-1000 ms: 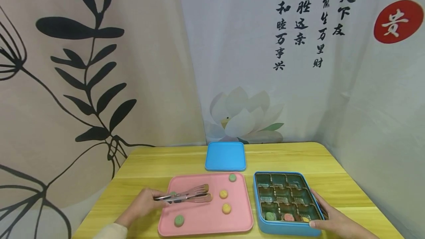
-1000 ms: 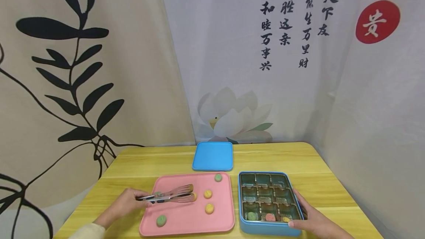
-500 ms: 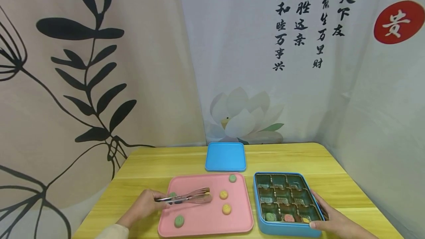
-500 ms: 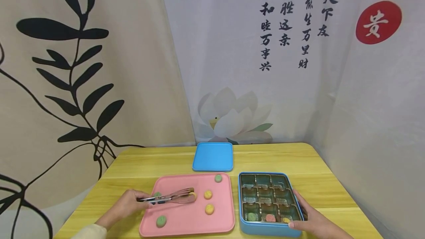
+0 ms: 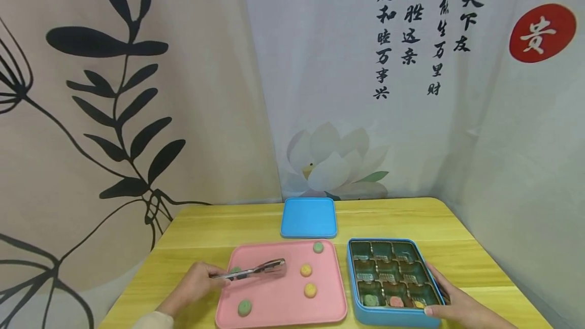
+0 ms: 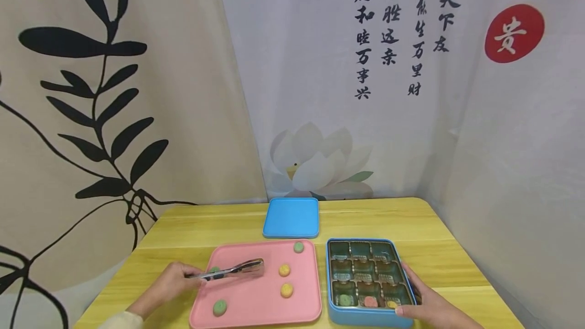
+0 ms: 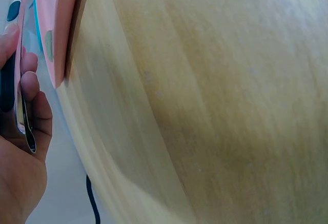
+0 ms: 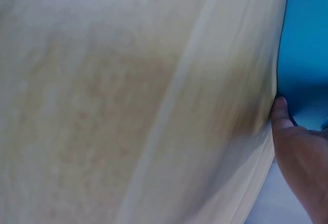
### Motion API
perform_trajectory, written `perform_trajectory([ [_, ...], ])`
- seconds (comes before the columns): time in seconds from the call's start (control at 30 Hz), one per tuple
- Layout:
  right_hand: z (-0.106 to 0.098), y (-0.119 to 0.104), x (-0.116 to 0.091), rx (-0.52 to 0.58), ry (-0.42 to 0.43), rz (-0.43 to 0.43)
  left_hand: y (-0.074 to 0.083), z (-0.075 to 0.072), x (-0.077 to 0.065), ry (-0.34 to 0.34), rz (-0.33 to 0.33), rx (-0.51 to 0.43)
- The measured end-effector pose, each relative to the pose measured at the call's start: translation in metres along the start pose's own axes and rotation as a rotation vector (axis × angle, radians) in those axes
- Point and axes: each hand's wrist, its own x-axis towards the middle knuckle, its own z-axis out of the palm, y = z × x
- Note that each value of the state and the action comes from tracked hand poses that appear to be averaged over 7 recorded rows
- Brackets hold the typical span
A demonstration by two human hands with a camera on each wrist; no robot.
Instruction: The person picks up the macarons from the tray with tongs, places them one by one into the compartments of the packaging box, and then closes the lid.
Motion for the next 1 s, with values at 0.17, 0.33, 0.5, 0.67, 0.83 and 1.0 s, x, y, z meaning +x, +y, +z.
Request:
perform_trajectory([
  [0.17,-0.002,-0.001,0.001,-0.035,0.013,0.002,0.002,-0.002,0.002,0.001,-0.029,0.006],
  [0.33,-0.001,-0.001,0.001,-0.037,0.006,-0.004,0.007,-0.001,0.004,0.01,-0.044,0.025],
  [0.5,0.0,-0.001,0.001,-0.03,0.007,0.011,0.017,0.0,0.008,0.007,-0.049,0.02],
  [0.67,-0.001,-0.001,0.0,-0.032,0.008,0.011,0.027,0.003,0.015,0.005,-0.043,-0.009],
  [0.83,0.0,-0.002,0.0,-0.043,0.006,0.003,0.037,0.006,0.024,-0.013,0.002,-0.011],
  [1.0,0.001,-0.002,0.0,-0.059,0.02,0.016,0.048,0.013,0.036,-0.039,0.059,-0.022],
])
